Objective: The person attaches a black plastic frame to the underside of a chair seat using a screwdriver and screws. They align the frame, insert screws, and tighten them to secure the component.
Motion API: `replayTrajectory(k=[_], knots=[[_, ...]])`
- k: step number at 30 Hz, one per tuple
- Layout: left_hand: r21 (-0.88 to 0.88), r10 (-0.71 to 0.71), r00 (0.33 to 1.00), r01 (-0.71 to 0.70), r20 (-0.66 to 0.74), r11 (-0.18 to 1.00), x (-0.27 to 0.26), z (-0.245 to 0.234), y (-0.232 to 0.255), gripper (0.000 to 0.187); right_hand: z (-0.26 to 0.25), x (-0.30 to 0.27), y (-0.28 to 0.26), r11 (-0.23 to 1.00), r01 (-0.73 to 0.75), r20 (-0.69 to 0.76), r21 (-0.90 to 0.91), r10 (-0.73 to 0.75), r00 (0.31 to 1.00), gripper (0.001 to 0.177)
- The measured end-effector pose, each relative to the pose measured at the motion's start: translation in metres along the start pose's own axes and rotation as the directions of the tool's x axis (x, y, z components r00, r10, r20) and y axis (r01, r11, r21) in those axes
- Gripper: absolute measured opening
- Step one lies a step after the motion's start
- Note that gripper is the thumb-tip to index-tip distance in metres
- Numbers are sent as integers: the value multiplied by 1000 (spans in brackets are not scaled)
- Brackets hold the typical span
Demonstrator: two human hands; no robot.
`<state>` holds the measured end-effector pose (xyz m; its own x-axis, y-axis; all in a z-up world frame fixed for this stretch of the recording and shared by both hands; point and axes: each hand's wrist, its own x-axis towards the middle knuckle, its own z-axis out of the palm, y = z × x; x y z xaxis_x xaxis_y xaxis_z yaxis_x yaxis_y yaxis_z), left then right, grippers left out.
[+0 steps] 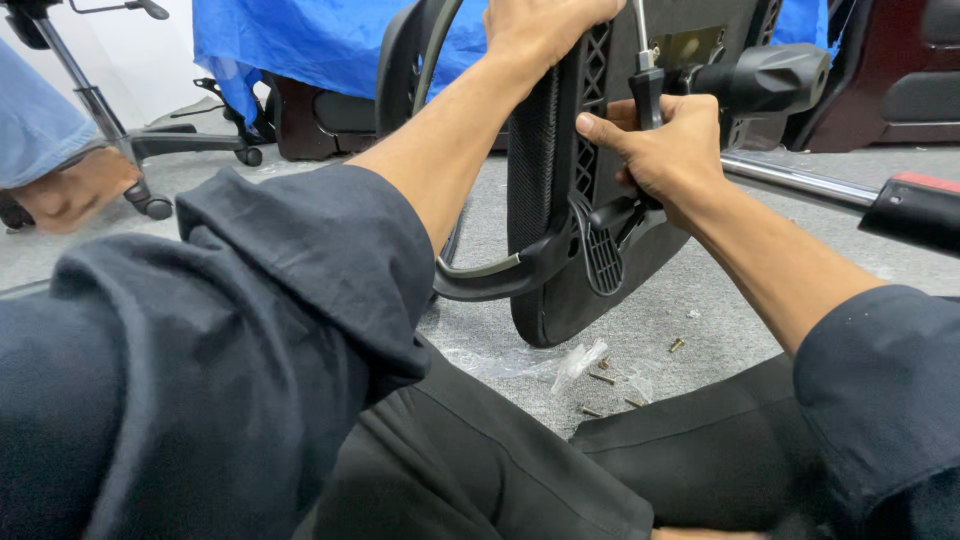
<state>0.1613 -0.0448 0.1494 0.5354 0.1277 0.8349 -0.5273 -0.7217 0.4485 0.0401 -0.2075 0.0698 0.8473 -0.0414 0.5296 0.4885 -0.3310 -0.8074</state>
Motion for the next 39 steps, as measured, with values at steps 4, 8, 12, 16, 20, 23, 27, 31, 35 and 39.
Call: replayTrajectory(k=[4,8,12,16,20,23,27,31,35,39], knots=[[-7,16,1000,-16,-12,1000,-1,0,0,54,4,-5,-2,998,-53,2,14,53,999,44],[-19,16,999,-17,-36,1000,-1,3,0,52,6,-6,-1,998,-51,-3,41,51,999,47],[-35,27,999,-28,-48,999,-3,3,-1,55,5,-5,1,999,-24,6,43,23,1000,46],[-28,8,999,-9,-39,1000,-3,2,-1,58,5,-8,2,999,13,4,42,-13,1000,43],[-37,-49,997,47,-61,998,-5,-1,3,63,6,-11,-1,997,36,1,74,-37,999,45],[-84,-8,997,1,-83,996,-10,-4,5,62,5,-14,-5,998,16,0,57,-16,1000,47],[-98,-22,996,14,-83,995,-15,-11,10,62,11,-17,-10,1000,-15,-52,2,15,999,46],[-142,-20,994,5,-109,990,-21,-14,14,66,12,-19,-15,1000,-20,-49,-24,18,999,43],[-181,-45,997,33,-63,983,-27,-17,13,75,11,-19,-14,1000,26,-35,-9,-26,999,42],[-150,96,980,-123,-176,981,-33,-18,13,100,11,-18,-9,996,32,-66,-86,-38,997,40]])
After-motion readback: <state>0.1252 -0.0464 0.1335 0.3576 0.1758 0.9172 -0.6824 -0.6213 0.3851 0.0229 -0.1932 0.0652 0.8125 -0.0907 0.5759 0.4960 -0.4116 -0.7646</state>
